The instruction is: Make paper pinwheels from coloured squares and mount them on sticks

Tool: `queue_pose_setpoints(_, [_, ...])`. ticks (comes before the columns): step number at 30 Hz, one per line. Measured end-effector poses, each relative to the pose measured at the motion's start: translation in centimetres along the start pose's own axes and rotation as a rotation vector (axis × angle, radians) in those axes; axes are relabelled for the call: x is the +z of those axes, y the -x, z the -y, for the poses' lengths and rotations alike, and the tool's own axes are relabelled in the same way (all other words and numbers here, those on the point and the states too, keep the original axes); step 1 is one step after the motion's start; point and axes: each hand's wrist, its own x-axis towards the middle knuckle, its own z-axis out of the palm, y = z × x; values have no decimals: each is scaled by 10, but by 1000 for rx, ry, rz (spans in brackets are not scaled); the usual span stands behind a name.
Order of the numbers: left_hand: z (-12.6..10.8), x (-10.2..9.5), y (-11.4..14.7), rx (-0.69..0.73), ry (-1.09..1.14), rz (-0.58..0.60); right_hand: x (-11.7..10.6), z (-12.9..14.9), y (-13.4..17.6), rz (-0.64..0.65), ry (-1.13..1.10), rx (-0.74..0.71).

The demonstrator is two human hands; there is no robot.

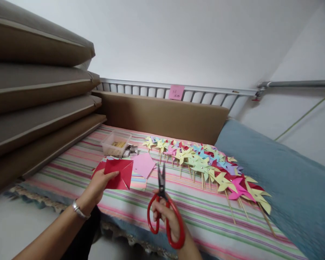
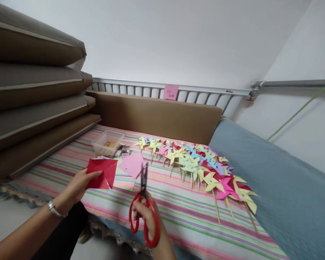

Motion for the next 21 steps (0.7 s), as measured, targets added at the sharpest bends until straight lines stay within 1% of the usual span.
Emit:
queue_pose_setpoints(2, [3, -3, -2, -9, 4, 15, 18, -7, 1, 77, 137, 24])
queue_pose_setpoints(4, [5, -7, -4, -15, 4, 23, 29, -17, 2, 119, 302, 46])
queue_pose_setpoints(7, [9, -13, -8, -19, 5, 30, 37, -33, 4, 90, 462, 65])
queue_pose_setpoints(10, [14, -15, -10, -20, 11, 40, 39, -41, 6, 62, 501, 110])
queue_pose_setpoints(15, [16, -13, -7, -36, 10, 106, 42, -36, 10, 39, 489, 197])
queue_pose_setpoints(17, [15, -13, -5, -60, 7, 122, 43, -33, 9, 48, 498, 207])
queue_pose_setpoints(21, [15, -16, -4, -88, 3, 115, 45, -33, 4, 65, 538, 183])
